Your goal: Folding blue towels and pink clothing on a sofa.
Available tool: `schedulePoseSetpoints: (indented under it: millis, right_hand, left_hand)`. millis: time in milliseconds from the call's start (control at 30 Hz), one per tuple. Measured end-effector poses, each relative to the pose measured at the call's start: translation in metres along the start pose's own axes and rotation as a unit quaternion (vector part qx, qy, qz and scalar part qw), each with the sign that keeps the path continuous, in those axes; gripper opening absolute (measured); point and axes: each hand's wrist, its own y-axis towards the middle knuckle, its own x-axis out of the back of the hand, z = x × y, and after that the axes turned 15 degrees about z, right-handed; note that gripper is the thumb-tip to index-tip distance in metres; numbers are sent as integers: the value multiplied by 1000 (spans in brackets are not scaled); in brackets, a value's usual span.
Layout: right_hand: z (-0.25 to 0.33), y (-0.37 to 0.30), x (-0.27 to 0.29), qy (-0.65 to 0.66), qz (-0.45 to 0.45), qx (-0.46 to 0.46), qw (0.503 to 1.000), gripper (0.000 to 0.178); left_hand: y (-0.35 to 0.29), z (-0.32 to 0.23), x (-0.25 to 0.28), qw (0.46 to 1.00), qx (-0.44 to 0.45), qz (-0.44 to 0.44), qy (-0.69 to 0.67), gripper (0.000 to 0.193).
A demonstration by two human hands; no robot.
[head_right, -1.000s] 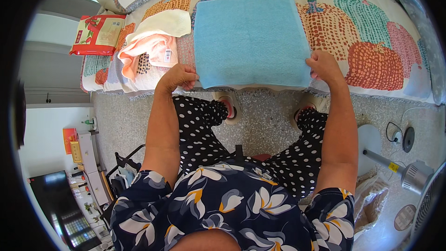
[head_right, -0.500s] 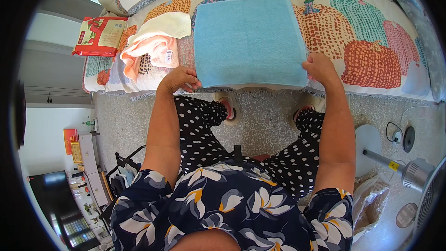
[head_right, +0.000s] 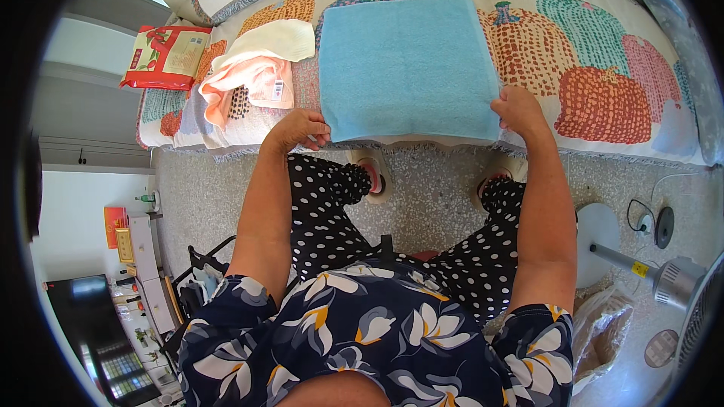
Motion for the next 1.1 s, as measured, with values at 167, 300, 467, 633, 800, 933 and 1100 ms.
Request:
schedulePoseSetpoints:
  millis: [167, 300, 467, 633, 800, 933, 1100]
  right_hand:
    - [-2, 1, 0, 5, 3, 2, 1000, 14]
    - [-4, 1, 2, 16, 8, -1, 1000, 14]
    - [-2, 1, 4, 9, 19, -13, 1000, 14]
    - [-4, 5, 4, -25, 13, -20, 999, 14]
    - [-3, 3, 4, -16, 19, -13, 1000, 14]
    - [-5, 2, 5, 18, 27, -18, 999, 14]
    - [-5, -1, 6, 38, 30, -18, 999, 14]
  left_hand:
    - [3, 4, 1, 1000, -16, -1, -19, 17]
    - [4, 6, 2, 1000, -12, -2, -18, 16]
    - [5, 10, 5, 1000, -3, -1, -12, 13]
    - [12, 20, 11, 1000, -1, -3, 1, 12]
    - [5, 18, 13, 995, -34, 14, -96, 13]
    - [2, 13, 7, 1000, 14, -12, -2, 14]
    - [-4, 2, 2, 1000, 2, 22, 4, 21]
